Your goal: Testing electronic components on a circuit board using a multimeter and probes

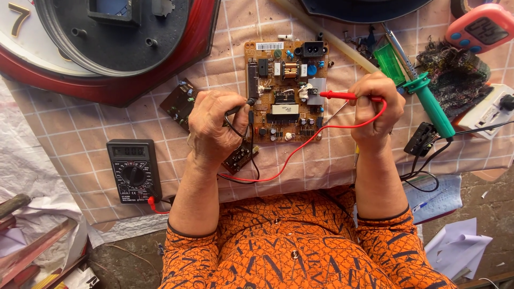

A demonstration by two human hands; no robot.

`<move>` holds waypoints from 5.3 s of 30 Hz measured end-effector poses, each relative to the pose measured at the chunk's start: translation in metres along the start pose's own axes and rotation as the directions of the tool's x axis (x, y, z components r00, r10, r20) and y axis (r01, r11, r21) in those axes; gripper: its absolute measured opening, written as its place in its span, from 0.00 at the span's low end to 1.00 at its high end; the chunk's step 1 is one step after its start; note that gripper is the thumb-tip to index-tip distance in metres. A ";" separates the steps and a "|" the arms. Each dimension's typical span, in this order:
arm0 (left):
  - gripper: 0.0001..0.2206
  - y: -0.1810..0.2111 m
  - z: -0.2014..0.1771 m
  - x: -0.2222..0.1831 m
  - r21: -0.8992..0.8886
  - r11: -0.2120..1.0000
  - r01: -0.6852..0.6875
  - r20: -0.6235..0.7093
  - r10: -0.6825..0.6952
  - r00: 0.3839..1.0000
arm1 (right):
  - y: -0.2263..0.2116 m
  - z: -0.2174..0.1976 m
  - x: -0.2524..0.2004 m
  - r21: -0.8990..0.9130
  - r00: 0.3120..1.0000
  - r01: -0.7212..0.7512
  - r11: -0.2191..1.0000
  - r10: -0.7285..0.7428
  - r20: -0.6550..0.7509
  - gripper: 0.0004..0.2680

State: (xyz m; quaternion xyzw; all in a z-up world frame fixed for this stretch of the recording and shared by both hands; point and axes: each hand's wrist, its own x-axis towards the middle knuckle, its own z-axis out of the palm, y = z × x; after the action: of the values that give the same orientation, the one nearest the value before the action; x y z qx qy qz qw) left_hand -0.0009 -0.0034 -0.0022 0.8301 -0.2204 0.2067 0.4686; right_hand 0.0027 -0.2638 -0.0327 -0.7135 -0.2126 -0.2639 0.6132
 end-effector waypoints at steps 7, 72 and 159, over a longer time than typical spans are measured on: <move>0.03 0.001 -0.004 -0.003 -0.123 0.991 0.058 -0.059 -0.066 0.996 | -0.002 -0.004 0.002 -0.088 0.997 -0.072 0.994 0.073 0.006 0.05; 0.04 0.018 -0.166 -0.149 0.532 0.805 0.263 -0.409 -0.028 0.912 | -0.111 0.025 -0.099 -0.348 0.977 -0.046 0.936 0.115 0.180 0.03; 0.23 -0.010 -0.167 -0.125 0.543 0.657 0.522 -0.255 -0.463 0.849 | -0.185 0.223 0.031 0.167 0.600 0.138 0.976 -0.217 0.770 0.13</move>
State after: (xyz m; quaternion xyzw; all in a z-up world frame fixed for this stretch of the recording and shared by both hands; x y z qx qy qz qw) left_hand -0.1203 0.1680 0.0015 0.9513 0.1111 0.1687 0.2327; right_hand -0.0638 -0.0152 0.1040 -0.7036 -0.5400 0.0241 0.4613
